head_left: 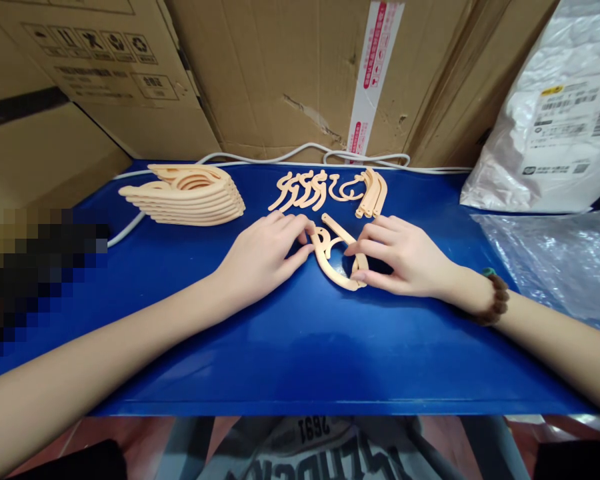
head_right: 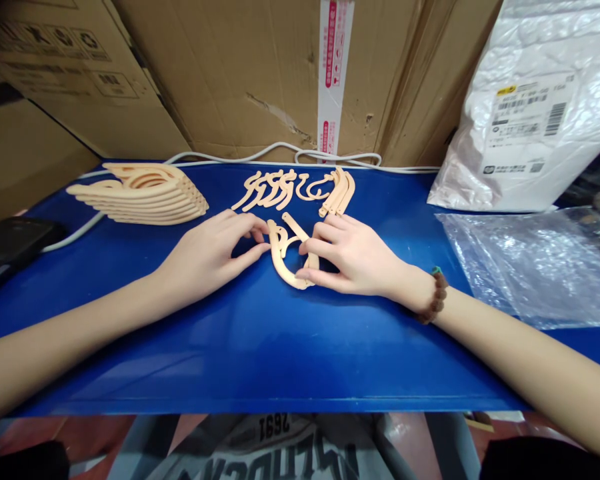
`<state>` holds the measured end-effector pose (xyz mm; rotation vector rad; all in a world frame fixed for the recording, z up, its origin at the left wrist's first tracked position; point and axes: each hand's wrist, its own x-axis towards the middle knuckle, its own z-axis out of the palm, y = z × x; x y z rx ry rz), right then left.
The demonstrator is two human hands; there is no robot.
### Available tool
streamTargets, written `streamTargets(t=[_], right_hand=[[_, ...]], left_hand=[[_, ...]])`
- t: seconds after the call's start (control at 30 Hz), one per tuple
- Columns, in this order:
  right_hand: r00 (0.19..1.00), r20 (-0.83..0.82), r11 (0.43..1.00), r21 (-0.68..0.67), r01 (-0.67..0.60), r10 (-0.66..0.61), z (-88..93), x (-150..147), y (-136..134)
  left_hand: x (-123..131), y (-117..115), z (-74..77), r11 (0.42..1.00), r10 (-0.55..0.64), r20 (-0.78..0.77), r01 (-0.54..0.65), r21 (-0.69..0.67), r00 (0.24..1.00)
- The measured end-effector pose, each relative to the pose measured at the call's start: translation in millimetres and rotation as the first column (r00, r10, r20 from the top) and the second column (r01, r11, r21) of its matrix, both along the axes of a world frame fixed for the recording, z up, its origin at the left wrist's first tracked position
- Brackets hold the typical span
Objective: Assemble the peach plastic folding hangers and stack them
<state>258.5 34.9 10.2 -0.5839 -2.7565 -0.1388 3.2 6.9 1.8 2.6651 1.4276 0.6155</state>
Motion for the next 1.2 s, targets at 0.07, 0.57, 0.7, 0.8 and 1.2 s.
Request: streamTargets(t=[0.07, 0.57, 0.7, 0.8, 1.2], right_hand=[[0.998, 0.032, 0.998, 0.024, -0.057, 0.056, 1.1, -1, -1], [0.979, 0.169, 0.986, 0.108, -0.129, 0.11, 0.7, -11, -17], [0.993, 0.112, 0.991, 0.13, -0.039, 0.024, 0.3, -10, -16], [0.993, 0.064, 0.985, 0.144, 0.092, -0.102, -1.2, -8, -14], [0.994, 0.037, 0.995, 0.03, 0.097, -0.098, -3.0, -6, -10]], left_hand=[[2, -2, -0.2, 1.0, -0.01, 0.021, 0.01, -0.015, 1.0], [6, -6, -5.5, 0.996, -0.005, 0.079, 0.012, -0.093, 0.997], [3, -5, -0.5, 0.987, -0.054, 0.096, 0.068, -0.144, 0.994], [-2, -1, 3.5, 0.981, -0.141, 0.043, 0.145, -0.131, 0.989], [-18, 17, 5.6, 0.966, -0.257, -0.117, 0.259, 0.001, 0.959]])
